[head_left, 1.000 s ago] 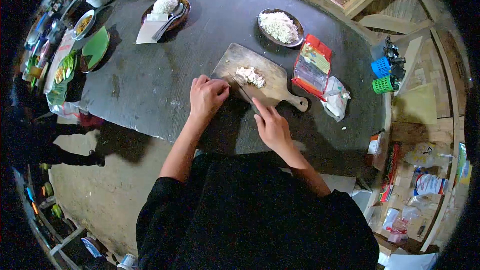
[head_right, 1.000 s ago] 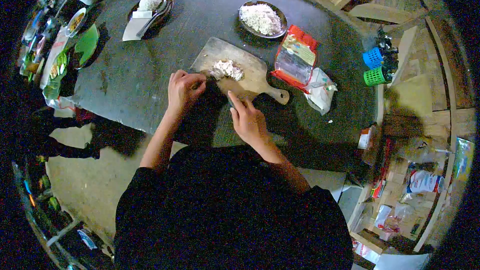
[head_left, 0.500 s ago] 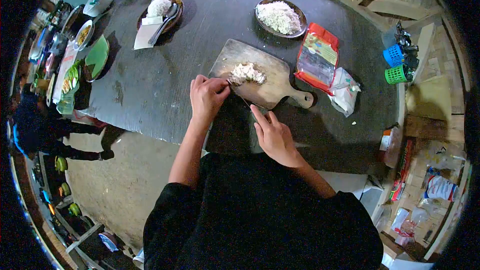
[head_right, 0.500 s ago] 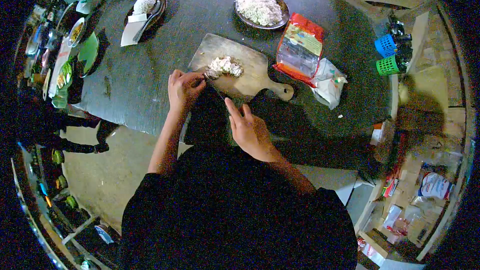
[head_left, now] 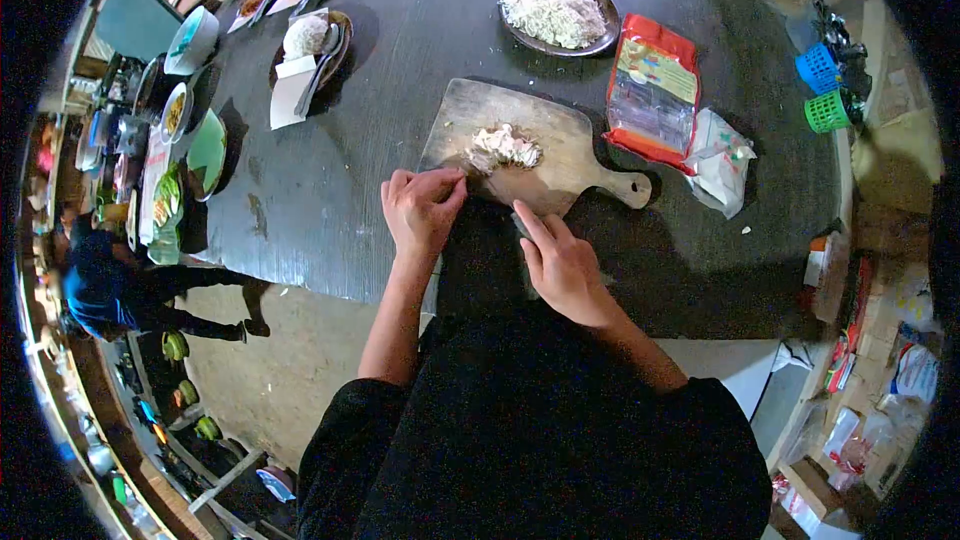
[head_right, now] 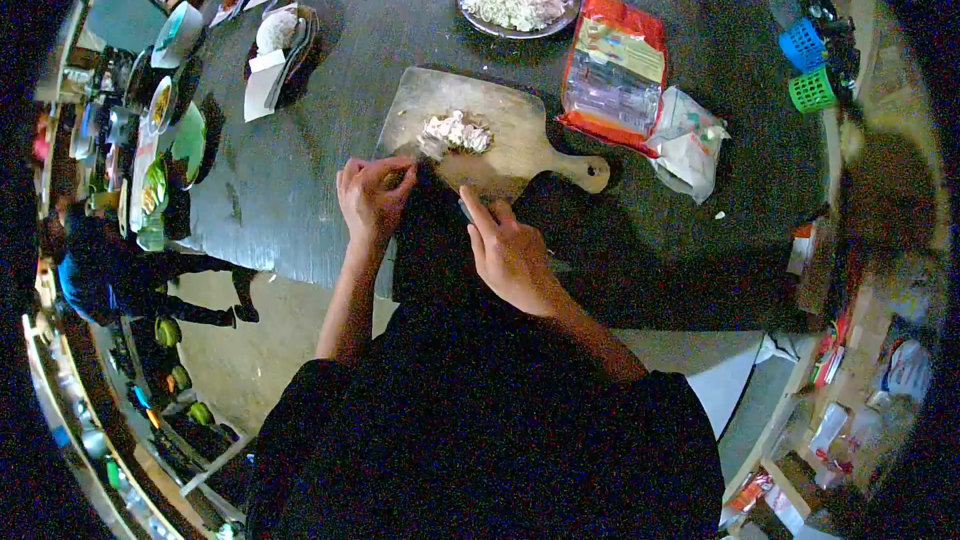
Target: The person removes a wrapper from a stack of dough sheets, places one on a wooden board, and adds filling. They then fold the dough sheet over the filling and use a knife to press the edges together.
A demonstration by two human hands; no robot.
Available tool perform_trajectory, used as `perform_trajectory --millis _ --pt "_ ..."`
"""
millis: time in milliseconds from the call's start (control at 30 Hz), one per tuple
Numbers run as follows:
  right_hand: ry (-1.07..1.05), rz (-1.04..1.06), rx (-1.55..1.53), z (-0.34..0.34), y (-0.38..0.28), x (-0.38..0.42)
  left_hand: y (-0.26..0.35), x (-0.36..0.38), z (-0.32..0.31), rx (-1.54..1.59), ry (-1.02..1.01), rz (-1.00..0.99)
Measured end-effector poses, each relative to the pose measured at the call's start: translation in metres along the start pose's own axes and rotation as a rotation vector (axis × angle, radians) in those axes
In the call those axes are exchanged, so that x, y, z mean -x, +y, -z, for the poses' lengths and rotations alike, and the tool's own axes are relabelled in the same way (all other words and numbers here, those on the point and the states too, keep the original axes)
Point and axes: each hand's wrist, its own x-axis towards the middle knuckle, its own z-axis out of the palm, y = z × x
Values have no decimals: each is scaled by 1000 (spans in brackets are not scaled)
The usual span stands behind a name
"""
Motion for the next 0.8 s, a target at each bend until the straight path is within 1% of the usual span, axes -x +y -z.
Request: perform_trajectory --millis 133,333,400,500,600,733,800 --pt "27 18 -27 2 3 8 -3 0 -2 15 -25 -14" --pt "-42 -3 29 4 0 14 -10 -1 -2 19 -57 -59" --pt "-75 -16 114 3 -2 15 -12 -1 -5 34 -21 -83" --pt "-81 -14 145 2 -4 15 -9 -1 -1 41 -39 -56" --pt "-82 -8 72 4 -7 10 -11 -1 -3 56 -40 -64" --pt "-106 -14 76 -2 -7 1 -7 -4 -1 63 -23 -60" --pt "-79 5 106 0 -10 -4 -7 -4 0 53 -6 -69"
